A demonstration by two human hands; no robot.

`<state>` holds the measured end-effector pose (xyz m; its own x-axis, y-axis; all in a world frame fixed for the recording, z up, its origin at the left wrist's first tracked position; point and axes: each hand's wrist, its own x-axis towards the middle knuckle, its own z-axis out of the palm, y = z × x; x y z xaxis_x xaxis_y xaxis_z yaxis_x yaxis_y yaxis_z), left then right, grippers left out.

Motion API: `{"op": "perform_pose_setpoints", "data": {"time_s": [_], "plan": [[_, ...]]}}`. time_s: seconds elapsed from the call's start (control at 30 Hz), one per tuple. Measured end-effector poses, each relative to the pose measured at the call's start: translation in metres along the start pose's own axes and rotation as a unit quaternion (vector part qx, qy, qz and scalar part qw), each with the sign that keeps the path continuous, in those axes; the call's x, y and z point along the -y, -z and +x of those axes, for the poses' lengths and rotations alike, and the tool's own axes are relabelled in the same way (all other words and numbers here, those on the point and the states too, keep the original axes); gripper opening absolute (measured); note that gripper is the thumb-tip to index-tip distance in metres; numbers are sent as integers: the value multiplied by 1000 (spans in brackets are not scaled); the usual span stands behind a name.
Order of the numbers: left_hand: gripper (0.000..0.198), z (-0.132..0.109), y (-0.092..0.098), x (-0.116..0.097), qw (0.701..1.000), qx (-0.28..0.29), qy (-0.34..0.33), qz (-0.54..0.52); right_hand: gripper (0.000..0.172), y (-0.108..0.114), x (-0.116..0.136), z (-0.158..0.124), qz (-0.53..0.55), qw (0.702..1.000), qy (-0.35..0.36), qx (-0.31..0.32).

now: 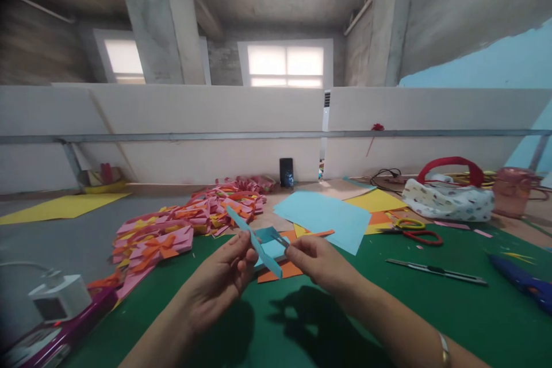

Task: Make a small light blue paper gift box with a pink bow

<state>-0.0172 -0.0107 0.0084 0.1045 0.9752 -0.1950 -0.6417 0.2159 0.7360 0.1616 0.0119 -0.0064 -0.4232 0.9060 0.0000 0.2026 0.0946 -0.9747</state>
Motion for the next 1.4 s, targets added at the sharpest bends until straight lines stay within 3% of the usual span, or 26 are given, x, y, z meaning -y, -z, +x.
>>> {"op": "perform_pose_setpoints", "data": {"time_s": [0.2,0.4,0.6,0.77,1.17,1.4], "plan": [[4,0,-3,6,997,-16,-41,56,33,-9,5,-10,42,998,-5,48],[3,1,-4,7,993,-65,-62,80,36,-8,8,-10,10,1000,4,20],[6,1,1,13,986,-27,-70,147,34,-10,8,-10,14,1000,4,4],[13,-2,-4,15,979,-12,-35,203,36,-11,0,-5,20,1000,-22,-7],[21,0,-2,16,977,-31,-17,212,22,-12,-4,-7,-69,992,104,6],[18,0,-4,17,980,-25,-3,199,22,-11,-4,-7,-75,991,107,13]]}}
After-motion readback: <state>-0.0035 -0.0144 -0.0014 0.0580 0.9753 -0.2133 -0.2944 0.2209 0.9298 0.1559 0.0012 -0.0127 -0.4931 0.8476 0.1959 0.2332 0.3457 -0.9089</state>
